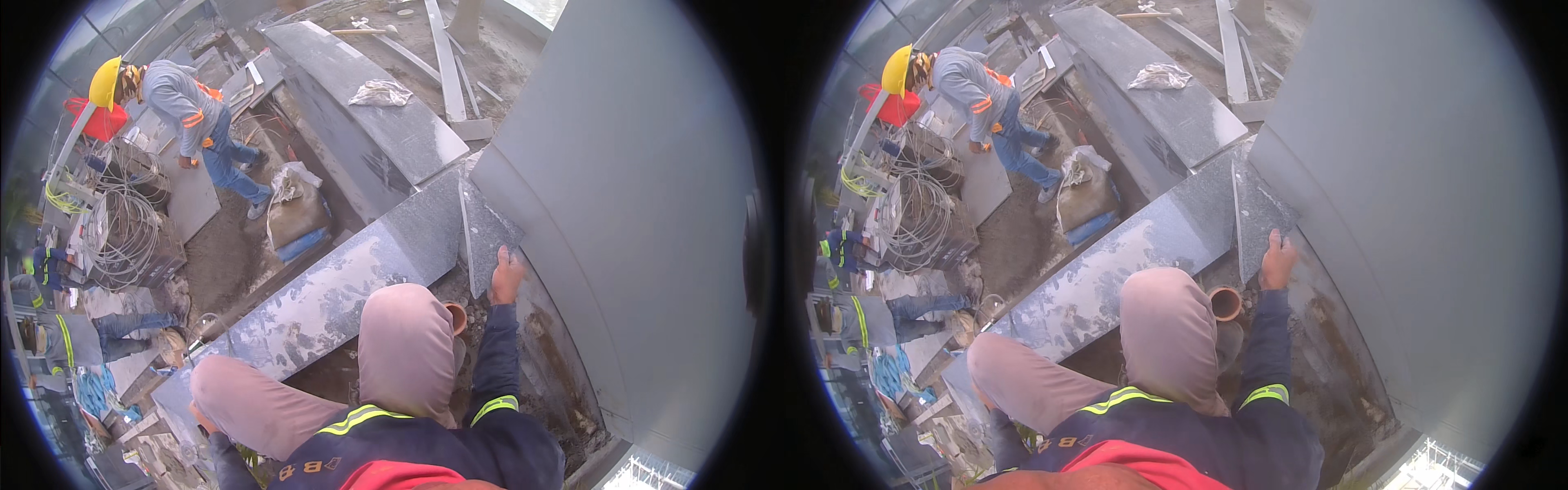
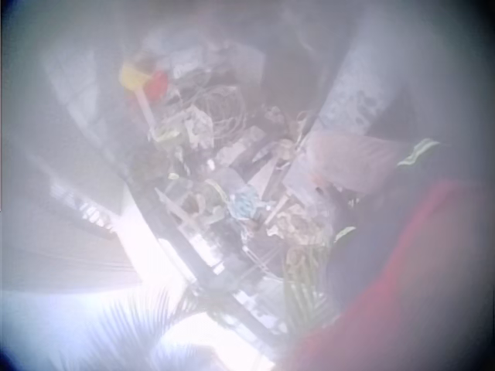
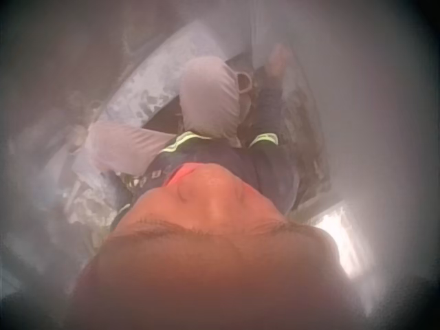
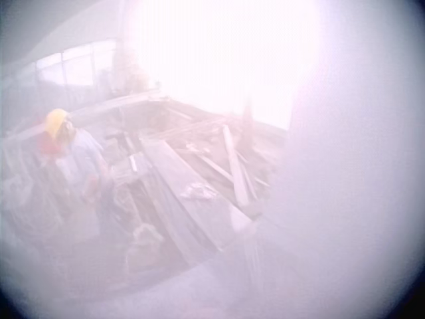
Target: The person positions a large stone slab on a curved surface, uses an angle grinder to cut the slab, and then wipes the surface with a cloth. The person handles the slab and tools while seated on the floor.
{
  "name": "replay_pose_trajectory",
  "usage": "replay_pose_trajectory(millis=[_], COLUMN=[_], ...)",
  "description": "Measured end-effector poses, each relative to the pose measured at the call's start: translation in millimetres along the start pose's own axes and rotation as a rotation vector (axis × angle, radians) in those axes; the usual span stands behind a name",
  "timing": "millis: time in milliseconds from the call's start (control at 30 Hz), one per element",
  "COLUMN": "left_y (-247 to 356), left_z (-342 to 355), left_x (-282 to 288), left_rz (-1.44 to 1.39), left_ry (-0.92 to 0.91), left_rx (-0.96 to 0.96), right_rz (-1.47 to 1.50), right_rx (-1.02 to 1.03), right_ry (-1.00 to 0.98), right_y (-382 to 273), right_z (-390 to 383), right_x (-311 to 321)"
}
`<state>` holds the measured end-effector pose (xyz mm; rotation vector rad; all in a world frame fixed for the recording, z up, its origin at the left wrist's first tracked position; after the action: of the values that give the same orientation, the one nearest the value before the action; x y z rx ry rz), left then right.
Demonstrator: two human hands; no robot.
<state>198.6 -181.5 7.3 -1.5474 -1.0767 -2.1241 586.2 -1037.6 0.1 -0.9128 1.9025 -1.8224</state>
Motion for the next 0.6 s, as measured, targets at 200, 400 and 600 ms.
replay_pose_trajectory(millis=[200,400,600], left_y=[35.2,91.2,104.1], left_z=[-15.9,9.5,5.4], left_x=[-20.7,-19.3,-19.9], left_rz=[0.006,-0.069,-0.120], left_ry=[-0.039,-0.108,-0.153], left_rx=[0.000,-0.054,-0.079], right_rz=[-0.017,0.151,0.657], right_rx=[0.037,-0.085,-0.052], right_ry=[-0.337,-0.605,-0.479], right_y=[24.0,-16.7,-184.3], right_z=[-39.8,-47.8,93.9], right_x=[-56.4,-159.2,-267.6])
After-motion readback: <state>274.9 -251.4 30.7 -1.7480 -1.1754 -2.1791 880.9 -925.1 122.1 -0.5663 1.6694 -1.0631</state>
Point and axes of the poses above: each hand's wrist, its own z-axis towards the middle knuckle, its own x-axis out of the back of the hand, y = z × x, the point moved 7 cm from there along z, towards the middle knuckle, and after that the axes turned 4 degrees about y, right-handed, at the moved point
